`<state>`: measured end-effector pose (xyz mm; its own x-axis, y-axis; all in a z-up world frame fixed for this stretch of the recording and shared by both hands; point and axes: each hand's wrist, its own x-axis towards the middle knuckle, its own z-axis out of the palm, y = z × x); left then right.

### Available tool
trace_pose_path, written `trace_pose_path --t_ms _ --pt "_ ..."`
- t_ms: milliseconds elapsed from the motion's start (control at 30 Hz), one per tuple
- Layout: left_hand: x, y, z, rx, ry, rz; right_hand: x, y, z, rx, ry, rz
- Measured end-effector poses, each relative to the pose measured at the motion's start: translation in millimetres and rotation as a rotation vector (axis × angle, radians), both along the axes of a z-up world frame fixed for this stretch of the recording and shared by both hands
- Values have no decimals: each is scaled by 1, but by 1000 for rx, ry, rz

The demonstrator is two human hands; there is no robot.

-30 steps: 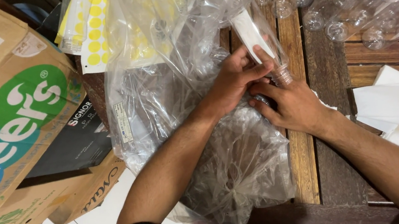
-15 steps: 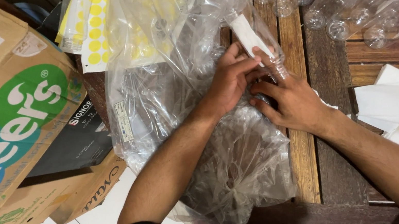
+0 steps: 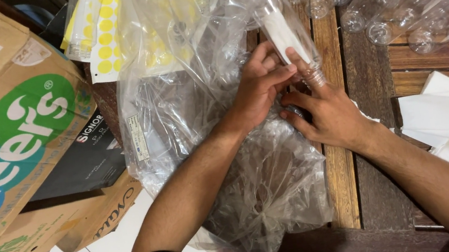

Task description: The person wipes a clear plastic bottle with a white cloth, then applies a white paper label around its body. The bottle is handled one at a time on a wooden table with many similar bottles nearby.

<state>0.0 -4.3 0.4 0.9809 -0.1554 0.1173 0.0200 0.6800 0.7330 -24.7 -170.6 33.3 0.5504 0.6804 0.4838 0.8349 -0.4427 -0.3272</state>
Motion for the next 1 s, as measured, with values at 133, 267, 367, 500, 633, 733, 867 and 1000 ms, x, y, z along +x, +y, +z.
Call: trace_pose_path --t_ms 133,267,367,500,633,733,867,1000 --pt "-1 -5 -1 34 -20 20 6 -7 -19 -31 38 -4" --pt "-3 -1 0 42 -6 6 5 -5 -14 -24 7 -10" --pt "2 0 -9 -15 7 -39 4 -4 -12 -16 -3 -9" --pt "7 -4 -10 25 21 -44 20 -16 -58 -30 32 -4" --pt "4 -5 -6 54 39 -2 11 -10 -34 -69 -58 -53" --pt "5 -5 -6 46 53 -5 17 -14 -54 -63 -84 -70" --pt "4 -5 -1 78 20 -16 10 -9 -35 -59 -33 -52" --pt "5 -6 -3 76 31 -27 6 -5 -23 -52 -20 -38"
